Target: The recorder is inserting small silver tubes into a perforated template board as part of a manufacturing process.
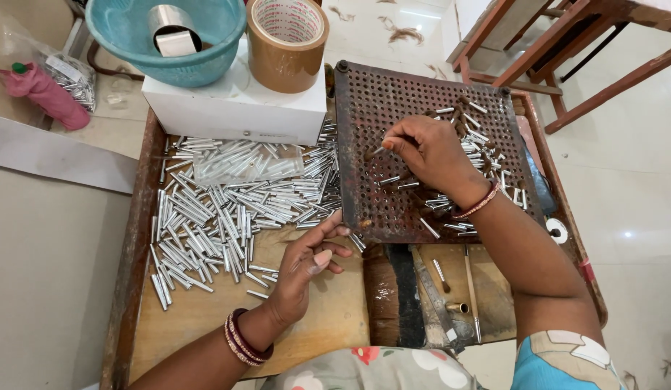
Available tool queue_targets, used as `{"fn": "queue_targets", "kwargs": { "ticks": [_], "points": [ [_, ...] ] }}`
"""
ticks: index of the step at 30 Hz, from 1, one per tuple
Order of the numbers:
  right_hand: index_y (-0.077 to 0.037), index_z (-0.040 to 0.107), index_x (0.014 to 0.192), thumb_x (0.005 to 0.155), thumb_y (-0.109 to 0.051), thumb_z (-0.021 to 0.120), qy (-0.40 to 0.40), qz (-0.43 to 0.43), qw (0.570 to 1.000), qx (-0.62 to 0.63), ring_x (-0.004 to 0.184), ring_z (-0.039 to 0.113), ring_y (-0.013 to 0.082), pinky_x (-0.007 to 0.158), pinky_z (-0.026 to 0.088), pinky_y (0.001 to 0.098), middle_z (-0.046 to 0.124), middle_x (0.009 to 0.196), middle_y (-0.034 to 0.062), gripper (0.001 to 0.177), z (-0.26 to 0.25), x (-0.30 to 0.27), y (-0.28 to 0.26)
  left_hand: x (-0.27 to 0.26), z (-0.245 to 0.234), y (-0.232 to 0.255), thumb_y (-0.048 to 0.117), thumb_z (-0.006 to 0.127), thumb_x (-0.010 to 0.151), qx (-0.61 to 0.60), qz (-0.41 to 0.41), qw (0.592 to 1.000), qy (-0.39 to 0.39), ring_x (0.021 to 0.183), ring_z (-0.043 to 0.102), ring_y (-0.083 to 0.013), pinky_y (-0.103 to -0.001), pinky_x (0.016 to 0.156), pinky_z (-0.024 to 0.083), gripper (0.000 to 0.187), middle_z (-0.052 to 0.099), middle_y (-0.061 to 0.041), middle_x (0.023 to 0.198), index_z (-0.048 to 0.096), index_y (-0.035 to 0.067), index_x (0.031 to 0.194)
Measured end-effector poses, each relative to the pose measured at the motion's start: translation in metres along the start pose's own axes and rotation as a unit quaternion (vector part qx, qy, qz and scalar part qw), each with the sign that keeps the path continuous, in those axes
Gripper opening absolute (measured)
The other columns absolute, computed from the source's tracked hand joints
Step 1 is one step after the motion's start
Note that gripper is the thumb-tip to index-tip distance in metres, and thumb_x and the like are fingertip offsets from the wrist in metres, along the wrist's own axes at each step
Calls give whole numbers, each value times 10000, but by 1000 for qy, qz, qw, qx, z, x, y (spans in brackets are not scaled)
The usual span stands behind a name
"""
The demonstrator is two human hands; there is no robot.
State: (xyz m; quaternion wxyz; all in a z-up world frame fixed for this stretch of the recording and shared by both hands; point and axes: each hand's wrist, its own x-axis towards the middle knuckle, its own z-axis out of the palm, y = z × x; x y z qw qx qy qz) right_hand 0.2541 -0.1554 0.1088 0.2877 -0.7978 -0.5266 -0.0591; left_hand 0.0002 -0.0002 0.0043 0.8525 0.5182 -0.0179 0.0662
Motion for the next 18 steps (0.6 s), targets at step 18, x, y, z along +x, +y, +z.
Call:
{"fn": "queue_targets", "kwargs": {
  "ticks": [18],
  "points": [
    [-96, 708, 1128, 810, -206, 749, -187, -76, 977, -61, 819, 668, 364, 735, 530, 482, 709, 874, 134, 338, -15, 2, -24, 2, -1, -5, 391, 547, 900, -3, -2, 1000, 17, 1072, 630, -184, -321, 849, 533, 783, 599, -132, 1356, 408, 6, 1568]
  ]
}}
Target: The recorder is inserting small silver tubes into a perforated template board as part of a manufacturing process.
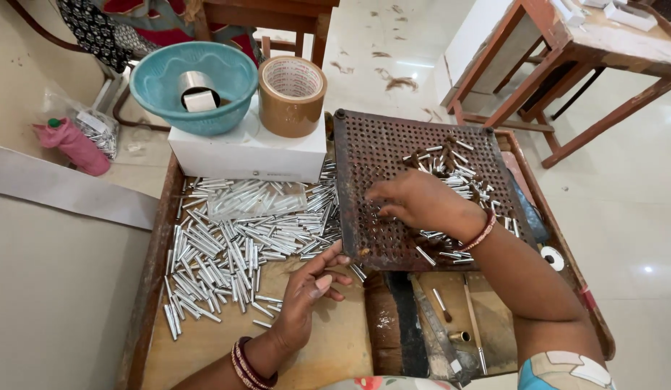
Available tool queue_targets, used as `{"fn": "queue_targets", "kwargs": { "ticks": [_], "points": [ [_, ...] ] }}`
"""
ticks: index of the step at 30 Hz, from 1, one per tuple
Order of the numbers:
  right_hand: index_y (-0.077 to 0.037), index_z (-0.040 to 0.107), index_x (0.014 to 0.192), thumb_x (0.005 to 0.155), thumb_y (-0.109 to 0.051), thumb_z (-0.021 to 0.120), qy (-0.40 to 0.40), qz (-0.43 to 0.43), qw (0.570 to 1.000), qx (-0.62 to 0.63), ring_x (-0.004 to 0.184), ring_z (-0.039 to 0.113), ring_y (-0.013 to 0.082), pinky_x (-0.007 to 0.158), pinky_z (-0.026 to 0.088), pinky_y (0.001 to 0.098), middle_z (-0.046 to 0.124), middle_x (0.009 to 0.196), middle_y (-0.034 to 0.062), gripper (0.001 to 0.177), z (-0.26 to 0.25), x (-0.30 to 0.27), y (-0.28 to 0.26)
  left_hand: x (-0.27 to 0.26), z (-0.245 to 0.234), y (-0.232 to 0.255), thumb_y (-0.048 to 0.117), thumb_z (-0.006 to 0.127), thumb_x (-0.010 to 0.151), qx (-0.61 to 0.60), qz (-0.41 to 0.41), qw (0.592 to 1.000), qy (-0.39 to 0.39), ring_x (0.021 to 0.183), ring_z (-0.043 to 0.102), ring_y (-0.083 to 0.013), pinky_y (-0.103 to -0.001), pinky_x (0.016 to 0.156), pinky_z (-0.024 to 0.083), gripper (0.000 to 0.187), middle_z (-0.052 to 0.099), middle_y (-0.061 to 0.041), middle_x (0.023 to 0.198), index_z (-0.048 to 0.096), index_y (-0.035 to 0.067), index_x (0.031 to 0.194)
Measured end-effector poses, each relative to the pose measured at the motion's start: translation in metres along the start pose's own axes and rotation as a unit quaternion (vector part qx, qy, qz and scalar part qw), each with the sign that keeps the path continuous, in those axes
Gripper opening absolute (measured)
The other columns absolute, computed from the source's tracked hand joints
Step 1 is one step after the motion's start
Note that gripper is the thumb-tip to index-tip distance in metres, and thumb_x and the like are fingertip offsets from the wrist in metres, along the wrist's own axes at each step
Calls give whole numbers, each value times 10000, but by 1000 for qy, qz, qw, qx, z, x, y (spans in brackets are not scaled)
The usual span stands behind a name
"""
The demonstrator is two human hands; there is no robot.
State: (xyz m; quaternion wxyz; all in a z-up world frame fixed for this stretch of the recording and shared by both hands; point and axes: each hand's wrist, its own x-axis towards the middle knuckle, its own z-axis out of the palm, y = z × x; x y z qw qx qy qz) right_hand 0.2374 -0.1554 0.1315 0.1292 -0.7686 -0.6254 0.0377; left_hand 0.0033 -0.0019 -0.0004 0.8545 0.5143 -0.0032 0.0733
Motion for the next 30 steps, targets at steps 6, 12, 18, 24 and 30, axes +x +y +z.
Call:
{"fn": "queue_targets", "kwargs": {
  "ticks": [6, 12, 18, 24, 30],
  "points": [
    [-110, 616, 1266, 906, -120, 665, 30, -8, 997, -71, 856, 667, 377, 775, 521, 503, 676, 836, 150, 364, 22, -10, -3, 1, -1, -3, 379, 530, 901, -2, 3, 1000, 3, 1066, 631, -187, -315, 851, 529, 775, 605, -136, 1370, 408, 1, 1566],
    [-58, 694, 1187, 969, -74, 661, 219, -5, 976, -1, 857, 675, 270, 737, 558, 345, 687, 983, 145, 221, 1, -22, -3, 2, -3, -2, 382, 548, 912, -4, 5, 1000, -5, 1073, 630, -183, -312, 858, 528, 773, 599, -124, 1373, 401, 9, 1574],
    [-5, 732, 1111, 976, -110, 725, 234, 148, 947, 163, 747, 662, 107, 653, 522, 259, 741, 909, 78, 172, 17, -31, 21, -2, -1, 0, 402, 564, 925, 6, 13, 1000, -20, 1097, 630, -175, -301, 865, 522, 785, 594, -113, 1381, 392, 16, 1586],
    [-2, 738, 1079, 988, -99, 734, 211, 139, 957, 142, 698, 660, 105, 627, 522, 258, 737, 855, 69, 133, 29, -25, 32, -3, -3, -5, 415, 574, 932, -2, 24, 999, -22, 1107, 623, -178, -304, 877, 519, 792, 588, -119, 1398, 390, 19, 1593],
    [-8, 702, 966, 1030, -243, 680, 189, 68, 979, 28, 790, 708, 270, 688, 548, 366, 721, 885, 133, 245, 18, -19, 27, -3, -1, 1, 444, 571, 919, 11, 16, 1000, -22, 1106, 632, -180, -302, 879, 521, 816, 597, -117, 1394, 389, 26, 1596]
  ]
}}
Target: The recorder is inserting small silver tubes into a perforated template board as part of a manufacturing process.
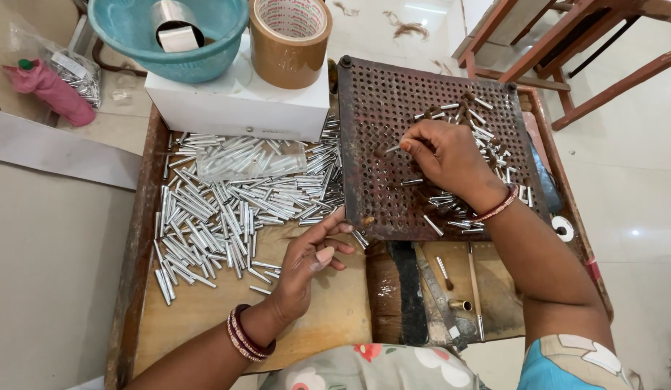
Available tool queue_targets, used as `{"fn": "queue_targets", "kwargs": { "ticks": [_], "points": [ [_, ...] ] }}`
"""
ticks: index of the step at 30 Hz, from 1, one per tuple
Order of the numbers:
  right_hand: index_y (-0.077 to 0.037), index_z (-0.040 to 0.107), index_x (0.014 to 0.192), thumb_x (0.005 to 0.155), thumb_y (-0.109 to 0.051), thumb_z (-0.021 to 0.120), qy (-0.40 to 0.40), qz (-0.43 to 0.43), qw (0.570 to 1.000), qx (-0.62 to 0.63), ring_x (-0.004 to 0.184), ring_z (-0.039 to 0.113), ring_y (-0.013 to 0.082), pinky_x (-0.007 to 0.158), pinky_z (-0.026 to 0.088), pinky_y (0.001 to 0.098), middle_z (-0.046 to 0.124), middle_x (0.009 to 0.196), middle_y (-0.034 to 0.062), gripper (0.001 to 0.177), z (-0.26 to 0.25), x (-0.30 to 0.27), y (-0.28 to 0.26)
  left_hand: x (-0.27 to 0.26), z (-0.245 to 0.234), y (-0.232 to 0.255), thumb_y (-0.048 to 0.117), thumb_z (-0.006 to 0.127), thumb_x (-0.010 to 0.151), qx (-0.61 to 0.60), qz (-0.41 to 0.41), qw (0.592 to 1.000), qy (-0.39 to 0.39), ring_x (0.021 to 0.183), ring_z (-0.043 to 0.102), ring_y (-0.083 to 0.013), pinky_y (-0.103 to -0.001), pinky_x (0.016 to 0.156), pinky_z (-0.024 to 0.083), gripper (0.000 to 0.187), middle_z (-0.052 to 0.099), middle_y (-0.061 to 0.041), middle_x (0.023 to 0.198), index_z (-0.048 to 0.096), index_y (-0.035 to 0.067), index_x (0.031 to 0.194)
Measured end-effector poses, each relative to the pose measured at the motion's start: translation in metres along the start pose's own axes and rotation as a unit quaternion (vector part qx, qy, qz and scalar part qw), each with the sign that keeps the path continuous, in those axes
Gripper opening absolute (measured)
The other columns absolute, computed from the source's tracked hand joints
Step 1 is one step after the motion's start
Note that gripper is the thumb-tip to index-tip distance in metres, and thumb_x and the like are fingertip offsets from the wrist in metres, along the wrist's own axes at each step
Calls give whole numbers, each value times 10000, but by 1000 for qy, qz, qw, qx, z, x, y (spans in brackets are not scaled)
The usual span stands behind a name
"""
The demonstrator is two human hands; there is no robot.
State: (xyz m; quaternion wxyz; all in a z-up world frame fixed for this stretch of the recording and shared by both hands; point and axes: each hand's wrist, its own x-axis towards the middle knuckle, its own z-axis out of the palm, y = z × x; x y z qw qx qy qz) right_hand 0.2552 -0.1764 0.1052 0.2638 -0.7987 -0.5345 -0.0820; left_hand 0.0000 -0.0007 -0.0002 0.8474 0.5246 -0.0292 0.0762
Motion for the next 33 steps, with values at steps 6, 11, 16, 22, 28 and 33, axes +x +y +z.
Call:
{"fn": "queue_targets", "kwargs": {
  "ticks": [6, 11, 16, 22, 28, 33],
  "points": [
    [-18, 663, 832, 1066, -329, 610, -23, -8, 987, -161, 750, 655, 361, 640, 521, 465, 656, 814, 152, 393, 11, 18, -19, 0, 0, 1, 440, 573, 915, -3, -3, 1000, 0, 1108, 628, -181, -303, 876, 519, 823, 591, -122, 1405, 382, 17, 1595],
    [-21, 687, 803, 1040, -364, 641, -52, -56, 979, -187, 802, 673, 329, 708, 545, 439, 689, 898, 139, 420, 19, 27, -13, 0, 2, 4, 436, 575, 910, -7, -11, 1000, 3, 1108, 624, -180, -305, 885, 520, 828, 586, -128, 1406, 380, 13, 1595],
    [-25, 737, 902, 969, -300, 716, -69, -37, 989, -124, 800, 681, 304, 738, 549, 417, 695, 902, 118, 285, -16, 9, -29, -1, 1, 2, 433, 583, 906, -20, -10, 1000, 4, 1116, 618, -184, -309, 893, 510, 840, 579, -133, 1411, 373, 11, 1601],
    [-60, 727, 833, 841, -163, 725, -95, -44, 988, -111, 803, 657, 347, 713, 511, 454, 664, 826, 128, 103, -12, -20, -36, -1, 0, 1, 435, 581, 910, -10, -5, 1000, -4, 1122, 618, -185, -317, 907, 511, 839, 576, -133, 1421, 370, 11, 1603],
    [-14, 627, 1008, 1029, -108, 639, -48, 88, 995, -22, 788, 649, 325, 709, 505, 419, 651, 853, 120, 97, -11, -17, -26, -1, 1, 2, 433, 586, 915, -9, -3, 1000, 1, 1110, 617, -183, -318, 902, 515, 832, 583, -135, 1408, 379, 11, 1602],
    [6, 695, 1042, 1018, -137, 705, 63, 21, 997, 32, 766, 673, 235, 674, 518, 340, 697, 916, 120, 145, -8, -10, -16, -1, 1, 1, 422, 590, 913, -17, -4, 1000, -2, 1115, 617, -179, -310, 902, 511, 834, 580, -130, 1415, 372, 15, 1608]
  ]
}}
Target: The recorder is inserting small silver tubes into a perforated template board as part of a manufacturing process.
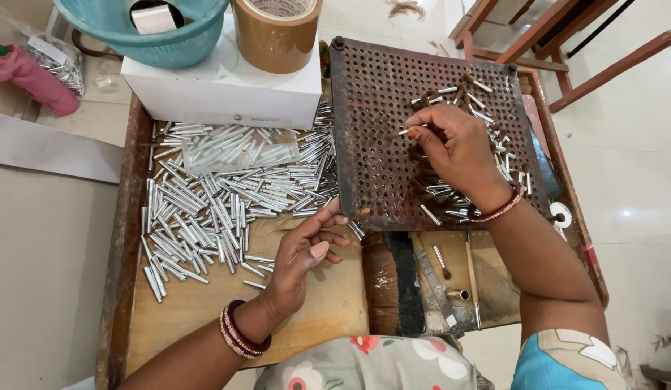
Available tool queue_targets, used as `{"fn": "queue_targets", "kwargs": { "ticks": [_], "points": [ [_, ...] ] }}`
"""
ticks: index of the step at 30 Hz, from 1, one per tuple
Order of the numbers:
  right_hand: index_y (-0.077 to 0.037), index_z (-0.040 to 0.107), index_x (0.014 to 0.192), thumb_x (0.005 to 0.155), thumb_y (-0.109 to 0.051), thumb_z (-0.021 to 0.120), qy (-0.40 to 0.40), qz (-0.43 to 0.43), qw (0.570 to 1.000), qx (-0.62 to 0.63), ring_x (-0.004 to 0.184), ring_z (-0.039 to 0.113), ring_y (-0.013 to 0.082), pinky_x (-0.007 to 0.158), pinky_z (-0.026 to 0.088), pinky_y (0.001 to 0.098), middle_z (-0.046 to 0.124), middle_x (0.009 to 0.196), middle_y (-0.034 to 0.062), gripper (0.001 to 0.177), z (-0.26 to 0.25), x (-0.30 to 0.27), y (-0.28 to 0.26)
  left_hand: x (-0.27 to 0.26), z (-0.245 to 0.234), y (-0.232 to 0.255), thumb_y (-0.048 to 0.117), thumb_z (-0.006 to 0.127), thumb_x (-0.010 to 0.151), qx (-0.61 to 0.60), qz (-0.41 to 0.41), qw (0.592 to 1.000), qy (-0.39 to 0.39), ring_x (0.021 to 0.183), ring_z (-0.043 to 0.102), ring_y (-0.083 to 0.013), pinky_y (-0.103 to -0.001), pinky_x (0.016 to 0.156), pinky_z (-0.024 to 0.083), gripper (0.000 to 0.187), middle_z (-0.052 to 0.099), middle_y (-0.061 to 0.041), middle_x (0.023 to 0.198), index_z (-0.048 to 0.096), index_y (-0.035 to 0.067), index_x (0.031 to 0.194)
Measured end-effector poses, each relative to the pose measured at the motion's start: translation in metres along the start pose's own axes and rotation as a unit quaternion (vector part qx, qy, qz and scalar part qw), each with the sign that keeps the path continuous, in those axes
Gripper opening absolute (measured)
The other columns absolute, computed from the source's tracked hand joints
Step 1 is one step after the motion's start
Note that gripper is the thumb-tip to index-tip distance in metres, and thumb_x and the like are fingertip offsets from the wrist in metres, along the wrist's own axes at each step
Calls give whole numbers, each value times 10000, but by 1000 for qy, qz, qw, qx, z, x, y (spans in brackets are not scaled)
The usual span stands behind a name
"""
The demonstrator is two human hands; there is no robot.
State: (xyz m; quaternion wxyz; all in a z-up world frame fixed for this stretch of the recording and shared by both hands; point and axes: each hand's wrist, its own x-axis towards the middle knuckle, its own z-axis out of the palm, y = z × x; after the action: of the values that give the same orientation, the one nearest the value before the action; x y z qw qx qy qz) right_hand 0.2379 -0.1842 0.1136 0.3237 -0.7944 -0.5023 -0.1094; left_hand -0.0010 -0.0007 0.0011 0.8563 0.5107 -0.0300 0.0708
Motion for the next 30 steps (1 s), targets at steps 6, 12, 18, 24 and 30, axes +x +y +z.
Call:
{"fn": "queue_targets", "kwargs": {
  "ticks": [6, 12, 18, 24, 30],
  "points": [
    [-48, 755, 981, 967, -230, 774, -68, 126, 990, -4, 613, 633, 204, 552, 470, 313, 730, 787, 71, 183, 11, 0, 18, -1, 0, -1, 401, 585, 925, -4, 3, 1000, -3, 1125, 617, -180, -310, 909, 510, 818, 573, -132, 1423, 363, 13, 1610],
    [-36, 735, 923, 981, -289, 760, -49, 9, 997, -58, 673, 694, 197, 601, 524, 326, 729, 825, 84, 261, 13, 6, 18, 0, -1, -1, 399, 583, 925, -2, 2, 1000, -4, 1124, 613, -179, -309, 911, 508, 819, 573, -133, 1428, 357, 12, 1610],
    [-65, 671, 709, 968, -600, 657, -125, -14, 934, -334, 537, 649, 260, 519, 512, 379, 630, 602, 83, 595, 35, 25, 18, -1, -1, 0, 417, 592, 926, -5, -1, 1000, -3, 1122, 612, -181, -313, 912, 507, 831, 575, -131, 1424, 358, 9, 1611],
    [-62, 699, 868, 1044, -442, 640, -116, -39, 961, -249, 694, 675, 305, 601, 523, 406, 688, 797, 98, 423, 1, 19, 1, -1, 0, 2, 418, 594, 928, -7, -6, 1000, 1, 1118, 604, -184, -320, 921, 503, 834, 571, -130, 1420, 362, 6, 1614],
    [-79, 728, 1089, 845, -397, 745, -239, 30, 960, -143, 769, 693, 292, 665, 558, 395, 711, 945, 101, 401, -67, -40, -25, -1, 1, 5, 417, 586, 929, 0, -8, 1000, 1, 1125, 607, -181, -317, 925, 506, 829, 575, -129, 1418, 362, 0, 1610]
  ]
}}
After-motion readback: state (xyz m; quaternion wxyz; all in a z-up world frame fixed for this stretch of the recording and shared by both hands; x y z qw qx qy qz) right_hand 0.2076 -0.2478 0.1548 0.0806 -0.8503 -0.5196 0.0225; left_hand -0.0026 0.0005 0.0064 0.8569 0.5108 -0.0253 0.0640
